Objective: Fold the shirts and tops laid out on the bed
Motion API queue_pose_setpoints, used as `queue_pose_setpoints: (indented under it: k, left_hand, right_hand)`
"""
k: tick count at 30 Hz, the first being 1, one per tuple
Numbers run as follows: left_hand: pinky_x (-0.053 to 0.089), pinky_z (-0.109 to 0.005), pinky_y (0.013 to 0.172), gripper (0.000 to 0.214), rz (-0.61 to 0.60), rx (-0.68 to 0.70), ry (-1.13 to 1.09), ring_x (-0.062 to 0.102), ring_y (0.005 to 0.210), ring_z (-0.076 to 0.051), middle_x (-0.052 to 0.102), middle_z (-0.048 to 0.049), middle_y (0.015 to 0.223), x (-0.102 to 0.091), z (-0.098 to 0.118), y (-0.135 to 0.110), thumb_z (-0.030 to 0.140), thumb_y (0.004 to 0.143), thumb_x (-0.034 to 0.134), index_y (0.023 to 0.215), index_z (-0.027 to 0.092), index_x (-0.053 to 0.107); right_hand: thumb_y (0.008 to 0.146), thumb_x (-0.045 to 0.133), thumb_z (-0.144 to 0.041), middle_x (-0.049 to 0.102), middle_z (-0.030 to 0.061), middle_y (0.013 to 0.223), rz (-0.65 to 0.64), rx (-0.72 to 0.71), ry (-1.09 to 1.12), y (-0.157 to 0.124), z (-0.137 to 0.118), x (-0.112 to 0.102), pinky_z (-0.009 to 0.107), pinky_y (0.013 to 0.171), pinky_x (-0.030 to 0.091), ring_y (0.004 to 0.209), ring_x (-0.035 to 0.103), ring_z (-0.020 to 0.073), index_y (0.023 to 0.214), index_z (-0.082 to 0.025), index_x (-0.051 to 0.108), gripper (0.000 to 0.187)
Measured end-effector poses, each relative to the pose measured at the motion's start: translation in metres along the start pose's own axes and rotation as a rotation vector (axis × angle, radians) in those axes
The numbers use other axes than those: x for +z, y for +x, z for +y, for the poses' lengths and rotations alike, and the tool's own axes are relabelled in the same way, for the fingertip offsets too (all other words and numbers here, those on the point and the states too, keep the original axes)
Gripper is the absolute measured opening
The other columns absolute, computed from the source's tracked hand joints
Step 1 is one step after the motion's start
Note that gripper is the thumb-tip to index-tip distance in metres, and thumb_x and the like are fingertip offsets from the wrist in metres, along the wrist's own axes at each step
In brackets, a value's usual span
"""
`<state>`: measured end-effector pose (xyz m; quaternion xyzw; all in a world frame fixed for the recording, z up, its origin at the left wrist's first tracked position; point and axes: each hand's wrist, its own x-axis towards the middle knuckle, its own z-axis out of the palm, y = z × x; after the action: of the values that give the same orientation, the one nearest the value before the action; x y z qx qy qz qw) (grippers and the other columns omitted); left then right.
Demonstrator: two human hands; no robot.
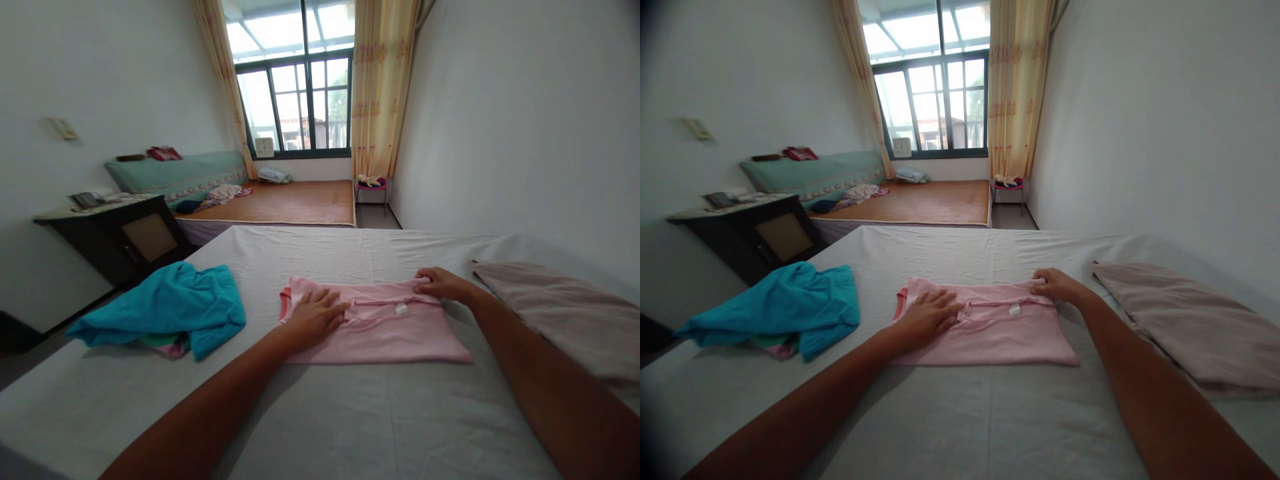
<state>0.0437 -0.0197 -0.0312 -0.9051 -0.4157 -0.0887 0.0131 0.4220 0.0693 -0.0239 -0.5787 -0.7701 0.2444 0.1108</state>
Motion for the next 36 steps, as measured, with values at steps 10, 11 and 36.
queue_pose_setpoints:
  k: [10, 11, 36]
  left_hand:
    - [0.03, -0.052, 0.105, 0.048, 0.015, -0.031, 0.026, 0.033, 0.136, -0.031, 0.039, -0.0087, 0.148, 0.01, 0.004, -0.001, 0.046, 0.098, 0.027, 0.143, 0.032, 0.036]
    - [0.03, -0.052, 0.105, 0.049, 0.019, -0.032, 0.032, 0.033, 0.136, -0.031, 0.039, -0.0093, 0.148, 0.011, 0.004, -0.002, 0.046, 0.098, 0.027, 0.143, 0.03, 0.036]
    - [0.029, -0.053, 0.106, 0.043, 0.092, 0.074, -0.08, 0.036, 0.134, -0.027, 0.046, -0.007, 0.143, 0.008, 0.003, -0.007, 0.04, 0.098, 0.031, 0.138, 0.033, 0.045]
  right_hand:
    - [0.095, 0.032, -0.028, 0.054, 0.0116, 0.136, 0.188, -0.495, -0.206, -0.012, -0.121, 0.092, 0.037, 0.106, 0.035, 0.125, 0.048, 0.021, 0.132, -0.017, 0.052, 0.043]
    - [0.096, 0.033, -0.033, 0.05, 0.0116, 0.14, 0.186, -0.512, -0.188, -0.015, -0.13, 0.104, 0.039, 0.108, 0.033, 0.128, 0.045, 0.022, 0.135, -0.017, 0.049, 0.046]
    - [0.086, 0.046, -0.043, 0.063, 0.0166, 0.121, 0.442, 0.14, -0.276, -0.052, -0.009, 0.059, 0.035, 0.087, 0.047, 0.103, 0.062, 0.0256, 0.125, -0.012, 0.054, 0.05]
